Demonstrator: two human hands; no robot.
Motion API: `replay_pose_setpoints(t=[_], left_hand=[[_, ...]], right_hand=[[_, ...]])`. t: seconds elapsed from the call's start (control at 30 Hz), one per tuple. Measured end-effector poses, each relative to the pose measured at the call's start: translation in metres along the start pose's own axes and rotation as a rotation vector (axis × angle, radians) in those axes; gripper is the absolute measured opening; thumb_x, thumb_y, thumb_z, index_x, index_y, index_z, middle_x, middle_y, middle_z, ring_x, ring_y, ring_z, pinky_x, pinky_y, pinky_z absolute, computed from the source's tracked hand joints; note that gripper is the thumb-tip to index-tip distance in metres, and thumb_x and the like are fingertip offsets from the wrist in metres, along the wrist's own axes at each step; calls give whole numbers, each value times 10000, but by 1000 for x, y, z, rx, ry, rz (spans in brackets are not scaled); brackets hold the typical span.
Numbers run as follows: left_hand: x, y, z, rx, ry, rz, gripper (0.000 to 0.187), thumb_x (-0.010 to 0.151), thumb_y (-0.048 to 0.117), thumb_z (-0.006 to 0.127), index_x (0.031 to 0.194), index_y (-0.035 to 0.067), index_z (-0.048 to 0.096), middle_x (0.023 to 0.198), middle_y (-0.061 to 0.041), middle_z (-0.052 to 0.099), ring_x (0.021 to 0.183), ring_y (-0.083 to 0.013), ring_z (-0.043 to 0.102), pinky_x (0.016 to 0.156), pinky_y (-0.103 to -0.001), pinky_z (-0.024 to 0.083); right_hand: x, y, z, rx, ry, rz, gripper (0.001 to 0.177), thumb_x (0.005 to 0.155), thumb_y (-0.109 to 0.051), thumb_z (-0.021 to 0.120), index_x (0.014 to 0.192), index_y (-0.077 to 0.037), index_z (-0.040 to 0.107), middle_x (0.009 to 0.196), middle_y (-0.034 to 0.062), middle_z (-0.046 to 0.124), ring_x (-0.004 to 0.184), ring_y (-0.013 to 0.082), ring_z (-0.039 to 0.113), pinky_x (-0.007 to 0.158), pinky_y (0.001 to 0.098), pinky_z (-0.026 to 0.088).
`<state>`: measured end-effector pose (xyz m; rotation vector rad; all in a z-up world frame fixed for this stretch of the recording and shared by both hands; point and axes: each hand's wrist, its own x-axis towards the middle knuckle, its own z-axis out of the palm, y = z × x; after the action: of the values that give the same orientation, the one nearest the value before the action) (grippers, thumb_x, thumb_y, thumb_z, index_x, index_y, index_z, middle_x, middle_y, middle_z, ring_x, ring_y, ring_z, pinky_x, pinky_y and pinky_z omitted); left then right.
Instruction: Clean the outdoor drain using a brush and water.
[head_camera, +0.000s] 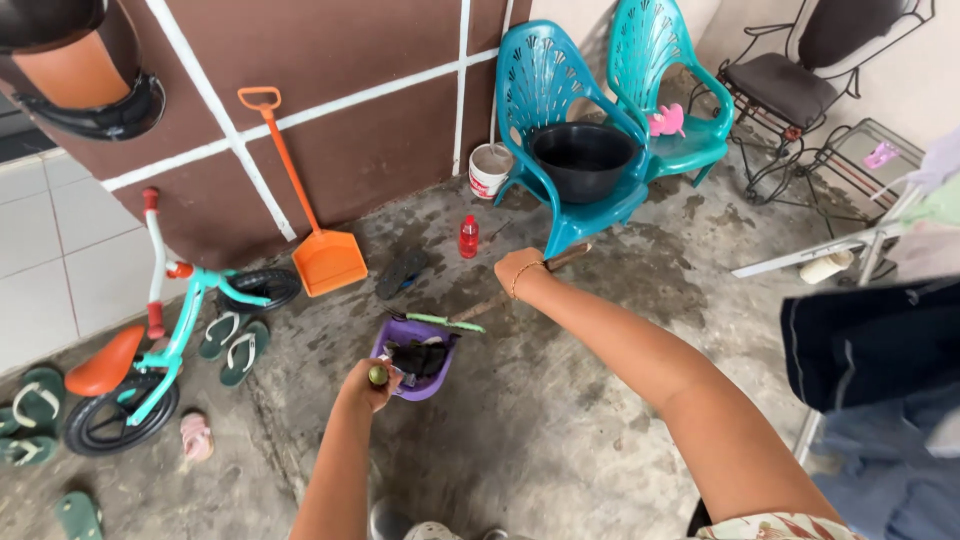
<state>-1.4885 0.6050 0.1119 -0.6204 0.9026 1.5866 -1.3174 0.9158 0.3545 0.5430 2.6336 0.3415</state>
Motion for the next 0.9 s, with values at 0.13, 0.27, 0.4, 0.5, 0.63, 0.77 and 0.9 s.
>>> replay_pose_setpoints(t=[0.13,0.27,0.4,0.5,0.63,0.77,0.9], left_hand=[[53,65,25,44,-21,-34,146,832,42,584,966,39,525,805,-93,536,630,-196,601,584,-312,613],[101,142,42,111,-43,-40,132,821,45,592,942,30,542,797,-122,558,608,-212,611,552,-307,597],[121,231,84,213,-24,-57,126,816,85,589,928,28,575,767,-144,580,599,-224,619,569,-368,600],[152,291,112,303,-62,-83,106,820,116,591,907,55,586,738,-66,580,618,-209,632,621,-431,627],[158,347,159,364,-48,-135,79,828,92,581,894,49,575,746,-63,581,641,-207,636,656,-431,640],[167,401,217,369,-17,-217,125,844,83,586,904,-10,529,778,-108,593,652,-198,636,621,-320,617],[184,440,282,537,51,-175,195,855,48,597,969,-74,498,831,-311,608,632,-174,609,565,-221,567]], right_hand=[[50,19,-18,41,36,38,224,869,-124,672,1056,-122,795,1119,125,764,1053,312,735,816,446,592],[103,31,-38,105,57,88,241,854,-141,682,1066,-108,790,1113,151,758,1045,333,731,817,474,599],[154,50,-88,189,-44,193,344,764,-130,745,1106,-99,772,1150,171,746,1082,346,717,852,490,591],[190,66,-103,253,-129,292,370,751,-132,760,1120,-108,775,1184,162,745,1110,349,715,870,493,590],[239,88,-101,320,-162,337,372,762,-141,759,1133,-111,764,1187,158,730,1114,360,702,868,515,583],[277,124,-121,433,-239,414,346,786,-190,798,1110,-72,774,1070,150,771,971,317,739,815,474,590],[335,173,-125,607,-322,490,294,831,-199,811,1050,-7,769,922,119,786,727,227,757,669,409,601]])
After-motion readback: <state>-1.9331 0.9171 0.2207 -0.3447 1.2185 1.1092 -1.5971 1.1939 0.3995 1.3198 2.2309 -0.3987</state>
